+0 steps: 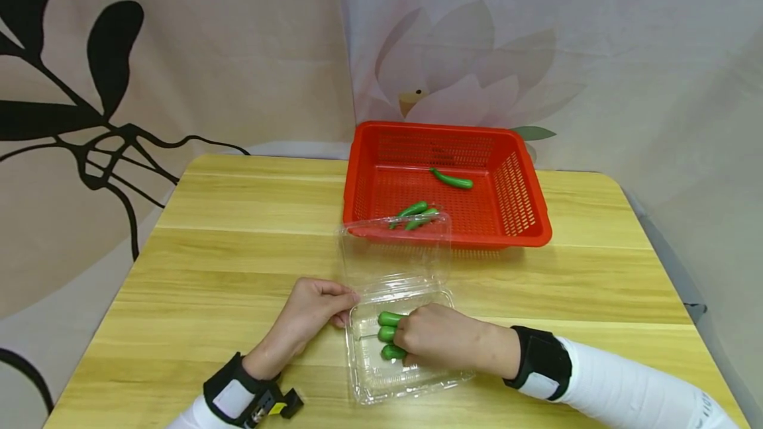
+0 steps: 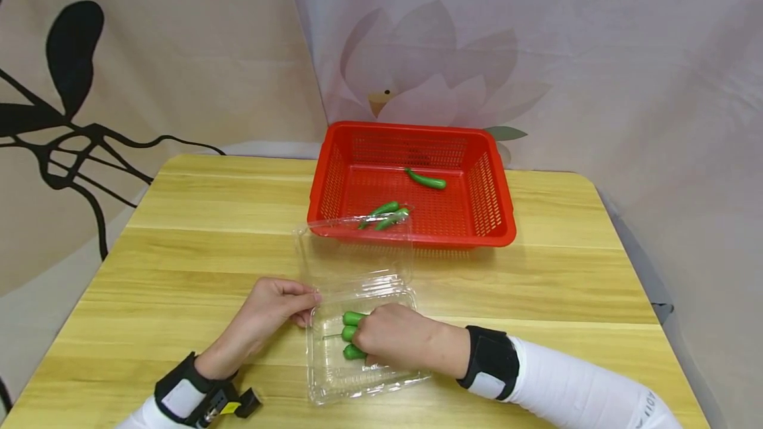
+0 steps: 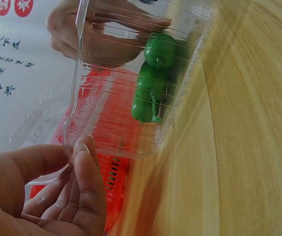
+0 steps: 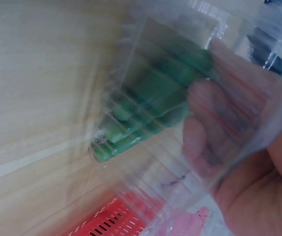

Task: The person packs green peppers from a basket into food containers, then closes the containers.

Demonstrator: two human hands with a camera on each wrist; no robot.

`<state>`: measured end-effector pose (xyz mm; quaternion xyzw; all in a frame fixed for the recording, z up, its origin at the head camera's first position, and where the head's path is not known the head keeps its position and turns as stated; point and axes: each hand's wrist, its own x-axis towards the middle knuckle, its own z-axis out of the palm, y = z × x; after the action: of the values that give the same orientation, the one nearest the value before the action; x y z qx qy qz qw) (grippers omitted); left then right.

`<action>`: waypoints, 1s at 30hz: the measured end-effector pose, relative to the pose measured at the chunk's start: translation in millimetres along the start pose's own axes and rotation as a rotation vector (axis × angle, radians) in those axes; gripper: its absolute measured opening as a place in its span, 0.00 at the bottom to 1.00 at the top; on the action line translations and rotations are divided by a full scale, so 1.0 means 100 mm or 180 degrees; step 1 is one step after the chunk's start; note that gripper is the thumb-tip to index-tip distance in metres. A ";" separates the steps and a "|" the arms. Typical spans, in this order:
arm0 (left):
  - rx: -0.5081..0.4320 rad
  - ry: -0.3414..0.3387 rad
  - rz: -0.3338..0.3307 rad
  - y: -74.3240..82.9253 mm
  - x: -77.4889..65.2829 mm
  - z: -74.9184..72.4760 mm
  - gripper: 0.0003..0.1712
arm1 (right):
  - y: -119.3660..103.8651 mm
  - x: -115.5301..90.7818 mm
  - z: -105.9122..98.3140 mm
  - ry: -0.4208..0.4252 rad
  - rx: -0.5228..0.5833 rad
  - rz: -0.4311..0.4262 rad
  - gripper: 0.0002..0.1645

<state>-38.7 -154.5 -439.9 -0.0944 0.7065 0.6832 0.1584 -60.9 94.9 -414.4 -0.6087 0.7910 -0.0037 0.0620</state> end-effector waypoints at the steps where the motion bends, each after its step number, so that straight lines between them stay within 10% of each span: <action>1: -0.0004 0.0000 -0.0003 0.00 0.00 0.00 0.09 | 0.00 0.00 0.00 0.0027 -0.0001 -0.0006 0.16; 30: -0.0074 -0.0046 -0.0007 0.00 0.00 0.01 0.09 | 0.08 -0.07 -0.12 0.0524 0.0309 -0.0146 0.15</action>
<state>-38.6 -154.0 -440.1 -0.0921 0.6973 0.6919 0.1631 -67.8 102.8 -403.0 -0.6205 0.7782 -0.0934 0.0261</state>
